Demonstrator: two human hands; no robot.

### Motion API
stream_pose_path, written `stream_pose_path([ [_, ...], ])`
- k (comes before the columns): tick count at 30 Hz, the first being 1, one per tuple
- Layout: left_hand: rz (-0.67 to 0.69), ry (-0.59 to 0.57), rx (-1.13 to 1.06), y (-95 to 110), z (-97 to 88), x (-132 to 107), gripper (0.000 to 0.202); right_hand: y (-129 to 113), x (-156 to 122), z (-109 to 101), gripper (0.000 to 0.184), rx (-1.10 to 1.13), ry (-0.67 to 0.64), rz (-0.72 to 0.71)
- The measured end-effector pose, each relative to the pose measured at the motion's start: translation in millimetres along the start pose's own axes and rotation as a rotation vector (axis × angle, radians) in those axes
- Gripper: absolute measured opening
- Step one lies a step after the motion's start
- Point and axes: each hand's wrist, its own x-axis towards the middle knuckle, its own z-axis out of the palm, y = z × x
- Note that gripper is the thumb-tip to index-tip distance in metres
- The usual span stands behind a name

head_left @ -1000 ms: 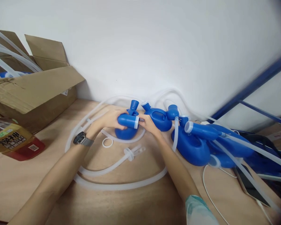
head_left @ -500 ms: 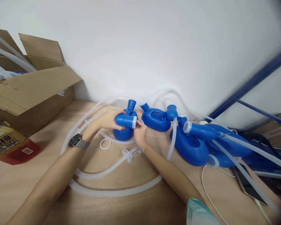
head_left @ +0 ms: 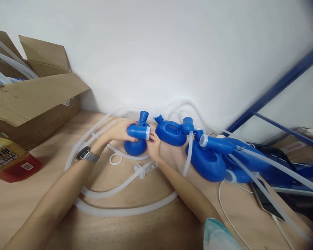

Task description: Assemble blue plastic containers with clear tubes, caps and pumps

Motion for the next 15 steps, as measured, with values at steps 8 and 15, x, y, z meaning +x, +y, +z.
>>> stream_pose_path([
  [8,-0.037,0.017,-0.085,-9,-3.1,-2,0.073,-4,19,-16,0.023,-0.058,-0.146,-0.125],
  [15,-0.055,-0.016,-0.199,-3,-5.2,-2,0.072,-3,49,-32,0.016,0.04,-0.277,-0.087],
])
